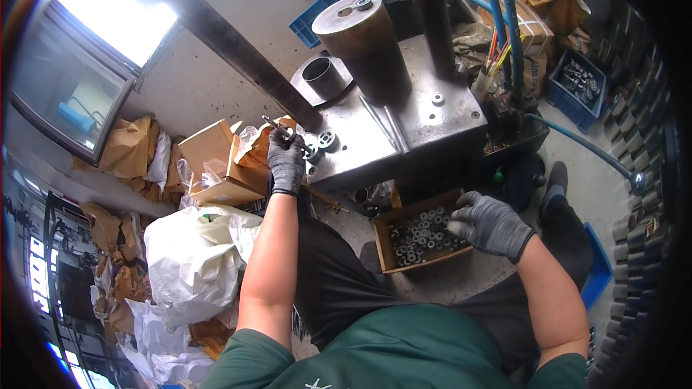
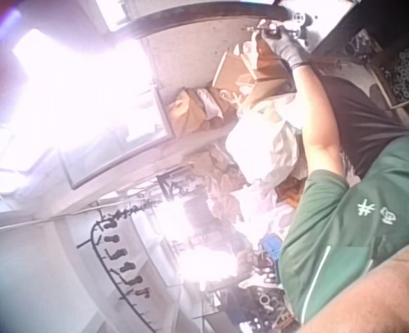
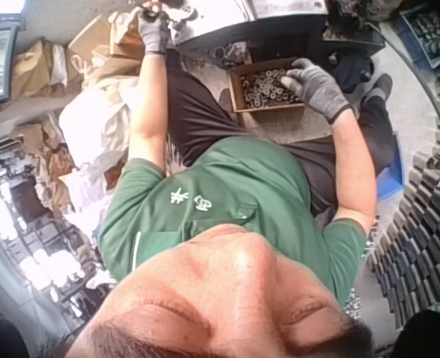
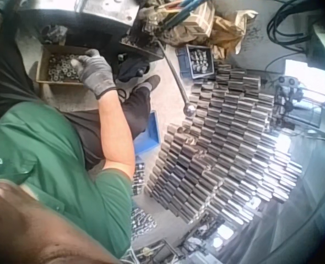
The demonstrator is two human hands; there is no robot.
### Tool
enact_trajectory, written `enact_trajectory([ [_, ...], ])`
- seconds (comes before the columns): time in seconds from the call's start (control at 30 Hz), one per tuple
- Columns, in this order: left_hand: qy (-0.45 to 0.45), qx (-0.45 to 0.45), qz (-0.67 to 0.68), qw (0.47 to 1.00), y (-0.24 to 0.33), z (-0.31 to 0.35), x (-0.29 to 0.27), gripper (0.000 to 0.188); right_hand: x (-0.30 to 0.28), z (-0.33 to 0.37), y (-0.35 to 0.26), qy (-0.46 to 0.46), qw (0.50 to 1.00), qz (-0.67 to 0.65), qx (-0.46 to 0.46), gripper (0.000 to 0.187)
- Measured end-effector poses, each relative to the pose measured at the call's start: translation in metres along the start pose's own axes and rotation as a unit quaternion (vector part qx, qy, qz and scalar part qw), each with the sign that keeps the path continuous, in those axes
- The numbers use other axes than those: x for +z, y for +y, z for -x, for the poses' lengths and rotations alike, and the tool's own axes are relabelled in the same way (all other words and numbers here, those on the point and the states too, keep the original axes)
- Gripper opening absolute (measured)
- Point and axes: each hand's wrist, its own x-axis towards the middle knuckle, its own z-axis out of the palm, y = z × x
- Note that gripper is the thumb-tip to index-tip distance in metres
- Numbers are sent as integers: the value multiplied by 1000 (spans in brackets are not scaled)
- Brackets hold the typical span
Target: Using a manual press machine to assemble metal rods with ring-shaped components.
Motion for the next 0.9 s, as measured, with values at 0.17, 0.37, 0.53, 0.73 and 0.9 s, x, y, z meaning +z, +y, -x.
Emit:
enact_trajectory([
  [0.17,10,11,-69,997,-16,-2,-7,32,-6,2,-6,-115,988,102,-1,50],
  [0.37,11,-84,-154,984,-27,-3,9,30,0,-2,3,-72,991,115,-8,42],
  [0.53,42,-95,-405,908,-22,-12,16,38,4,-2,8,-100,988,119,1,43],
  [0.73,11,-93,-399,912,0,-8,16,37,7,-2,13,-145,980,135,-5,49],
  [0.9,12,-152,-352,924,18,-5,23,28,6,-1,15,-149,980,132,-7,49],
])
